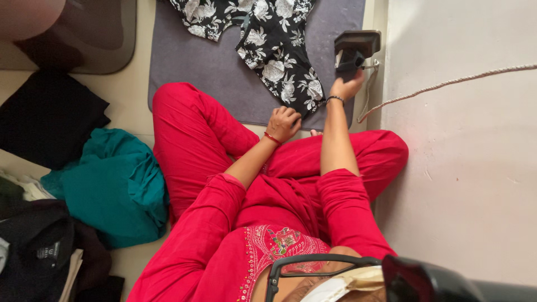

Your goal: The person sits on the floor and irons a black cloth, then switches to ironing a black and white floral top. The person uses an electric iron to smooth the fabric on a grey mat.

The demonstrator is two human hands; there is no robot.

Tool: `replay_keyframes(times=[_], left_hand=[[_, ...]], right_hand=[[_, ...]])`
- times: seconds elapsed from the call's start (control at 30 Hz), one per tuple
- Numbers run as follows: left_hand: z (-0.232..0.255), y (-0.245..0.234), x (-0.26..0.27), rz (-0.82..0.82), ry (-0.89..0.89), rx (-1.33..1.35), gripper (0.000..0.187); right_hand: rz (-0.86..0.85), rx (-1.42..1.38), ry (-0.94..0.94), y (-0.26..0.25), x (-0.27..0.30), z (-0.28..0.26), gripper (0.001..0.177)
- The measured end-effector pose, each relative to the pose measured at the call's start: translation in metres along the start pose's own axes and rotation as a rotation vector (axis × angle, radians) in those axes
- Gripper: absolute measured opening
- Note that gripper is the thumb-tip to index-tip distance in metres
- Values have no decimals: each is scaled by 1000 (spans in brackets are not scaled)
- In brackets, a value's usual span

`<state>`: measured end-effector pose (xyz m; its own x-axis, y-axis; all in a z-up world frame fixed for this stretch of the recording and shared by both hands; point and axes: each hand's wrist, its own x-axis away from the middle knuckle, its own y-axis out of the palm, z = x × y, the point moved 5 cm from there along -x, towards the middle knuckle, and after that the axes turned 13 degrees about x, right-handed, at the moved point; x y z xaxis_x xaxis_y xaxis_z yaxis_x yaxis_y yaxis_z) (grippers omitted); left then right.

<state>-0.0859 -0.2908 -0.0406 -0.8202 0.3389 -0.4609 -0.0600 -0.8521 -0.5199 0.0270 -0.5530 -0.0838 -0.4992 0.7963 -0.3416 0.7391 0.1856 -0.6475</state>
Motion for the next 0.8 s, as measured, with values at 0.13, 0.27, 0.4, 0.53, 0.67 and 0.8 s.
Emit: replay_keyframes(times=[0.13, 0.27, 0.4, 0.53, 0.67, 0.8], left_hand=[[-18, -7, -3, 67, -184, 35, 24], [-26, -7, -6, 52, -165, -52, 38], [-33, 6, 4, -66, -214, -122, 44], [-52, 12, 15, -63, -298, -31, 33], [-77, 3, 18, 176, -382, 116, 36], [-107, -35, 17, 408, -466, 192, 33]], right_hand=[[-101, -91, -152, 10, -24, -19, 57], [-298, -21, -220, 11, -50, -25, 40], [-300, -31, -505, -19, -63, -73, 45], [-729, -350, -322, -34, -34, -121, 42], [-811, -369, -292, -38, -4, -152, 39], [-902, -219, -241, -22, 40, -159, 37]])
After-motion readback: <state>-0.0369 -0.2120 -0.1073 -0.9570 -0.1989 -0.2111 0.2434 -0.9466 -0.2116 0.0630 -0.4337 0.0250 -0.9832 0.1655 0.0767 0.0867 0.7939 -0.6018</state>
